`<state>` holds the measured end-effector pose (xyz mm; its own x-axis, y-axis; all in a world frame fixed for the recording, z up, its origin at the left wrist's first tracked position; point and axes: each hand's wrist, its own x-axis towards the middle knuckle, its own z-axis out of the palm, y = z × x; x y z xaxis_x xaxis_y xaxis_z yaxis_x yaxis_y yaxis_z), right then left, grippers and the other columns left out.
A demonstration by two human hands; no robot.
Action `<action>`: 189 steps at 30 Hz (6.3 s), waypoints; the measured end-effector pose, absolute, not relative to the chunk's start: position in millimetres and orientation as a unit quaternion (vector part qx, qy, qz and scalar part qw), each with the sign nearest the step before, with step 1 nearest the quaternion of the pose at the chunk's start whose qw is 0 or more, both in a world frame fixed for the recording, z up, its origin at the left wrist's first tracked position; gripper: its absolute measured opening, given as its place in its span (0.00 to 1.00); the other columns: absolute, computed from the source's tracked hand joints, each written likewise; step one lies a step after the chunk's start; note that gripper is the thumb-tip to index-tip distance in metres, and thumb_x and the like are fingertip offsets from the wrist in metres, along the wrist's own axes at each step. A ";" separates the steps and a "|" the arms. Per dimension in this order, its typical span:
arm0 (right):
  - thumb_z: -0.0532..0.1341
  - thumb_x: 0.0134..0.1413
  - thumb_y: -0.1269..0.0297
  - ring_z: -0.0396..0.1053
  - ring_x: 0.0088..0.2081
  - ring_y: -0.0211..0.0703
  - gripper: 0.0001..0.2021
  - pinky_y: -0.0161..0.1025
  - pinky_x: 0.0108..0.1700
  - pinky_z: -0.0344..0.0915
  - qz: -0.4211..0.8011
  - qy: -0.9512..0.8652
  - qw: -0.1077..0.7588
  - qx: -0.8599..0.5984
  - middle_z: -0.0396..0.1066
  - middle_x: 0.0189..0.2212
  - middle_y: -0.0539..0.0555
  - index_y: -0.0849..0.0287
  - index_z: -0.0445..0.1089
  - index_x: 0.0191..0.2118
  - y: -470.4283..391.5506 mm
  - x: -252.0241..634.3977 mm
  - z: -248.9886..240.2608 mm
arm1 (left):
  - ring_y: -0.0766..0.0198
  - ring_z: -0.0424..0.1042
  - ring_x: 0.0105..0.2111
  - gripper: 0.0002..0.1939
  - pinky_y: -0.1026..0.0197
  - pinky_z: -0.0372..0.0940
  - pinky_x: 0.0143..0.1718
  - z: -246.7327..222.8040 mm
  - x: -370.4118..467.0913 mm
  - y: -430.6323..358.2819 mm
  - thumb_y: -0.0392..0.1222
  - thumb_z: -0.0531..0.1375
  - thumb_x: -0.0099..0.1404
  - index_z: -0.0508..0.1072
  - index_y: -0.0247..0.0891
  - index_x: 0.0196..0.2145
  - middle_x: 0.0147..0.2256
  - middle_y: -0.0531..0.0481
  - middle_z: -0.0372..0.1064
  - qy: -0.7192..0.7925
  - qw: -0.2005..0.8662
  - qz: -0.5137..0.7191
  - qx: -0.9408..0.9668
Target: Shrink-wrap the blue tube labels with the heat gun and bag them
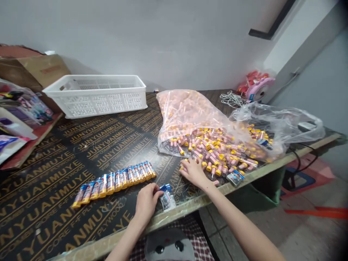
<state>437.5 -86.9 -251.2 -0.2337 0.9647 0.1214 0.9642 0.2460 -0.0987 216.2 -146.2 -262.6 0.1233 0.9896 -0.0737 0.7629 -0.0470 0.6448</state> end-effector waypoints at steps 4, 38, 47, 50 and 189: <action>0.58 0.53 0.60 0.61 0.47 0.50 0.14 0.55 0.55 0.44 0.008 -0.806 0.099 -0.584 0.64 0.42 0.57 0.52 0.65 0.47 -118.5 425.6 -253.1 | 0.59 0.70 0.32 0.11 0.61 0.58 0.34 -263.7 212.2 -147.2 0.41 0.52 0.61 0.73 0.38 0.29 0.30 0.47 0.73 0.615 0.262 0.199 0.717; 0.59 0.54 0.66 0.66 0.43 0.47 0.10 0.43 0.43 0.66 0.265 -0.612 0.505 -0.548 0.67 0.40 0.55 0.52 0.70 0.43 -197.4 392.9 -243.9 | 0.72 0.68 0.23 0.16 0.68 0.65 0.27 -252.7 217.4 -159.3 0.42 0.71 0.39 0.75 0.31 0.26 0.24 0.51 0.72 0.513 0.669 0.513 0.164; 0.57 0.54 0.75 0.66 0.43 0.43 0.20 0.41 0.45 0.65 0.181 -0.678 0.503 -0.504 0.64 0.41 0.55 0.51 0.67 0.51 -206.2 385.2 -246.7 | 0.69 0.70 0.21 0.19 0.69 0.64 0.24 -255.0 212.7 -159.5 0.49 0.71 0.38 0.72 0.31 0.22 0.19 0.50 0.70 0.541 0.637 0.533 0.133; 0.57 0.54 0.76 0.66 0.43 0.42 0.20 0.40 0.45 0.65 0.181 -0.695 0.494 -0.490 0.64 0.41 0.55 0.52 0.67 0.51 -206.8 382.5 -247.3 | 0.69 0.69 0.22 0.19 0.68 0.64 0.24 -257.6 213.3 -160.6 0.50 0.70 0.40 0.72 0.30 0.23 0.19 0.49 0.70 0.541 0.635 0.532 0.147; 0.51 0.56 0.77 0.67 0.45 0.41 0.21 0.40 0.46 0.67 0.290 -0.726 0.459 -0.422 0.65 0.43 0.55 0.50 0.66 0.52 -204.2 375.2 -259.7 | 0.67 0.70 0.29 0.22 0.65 0.66 0.32 -239.7 215.5 -165.8 0.50 0.65 0.50 0.72 0.35 0.40 0.31 0.50 0.71 0.466 0.680 0.509 0.247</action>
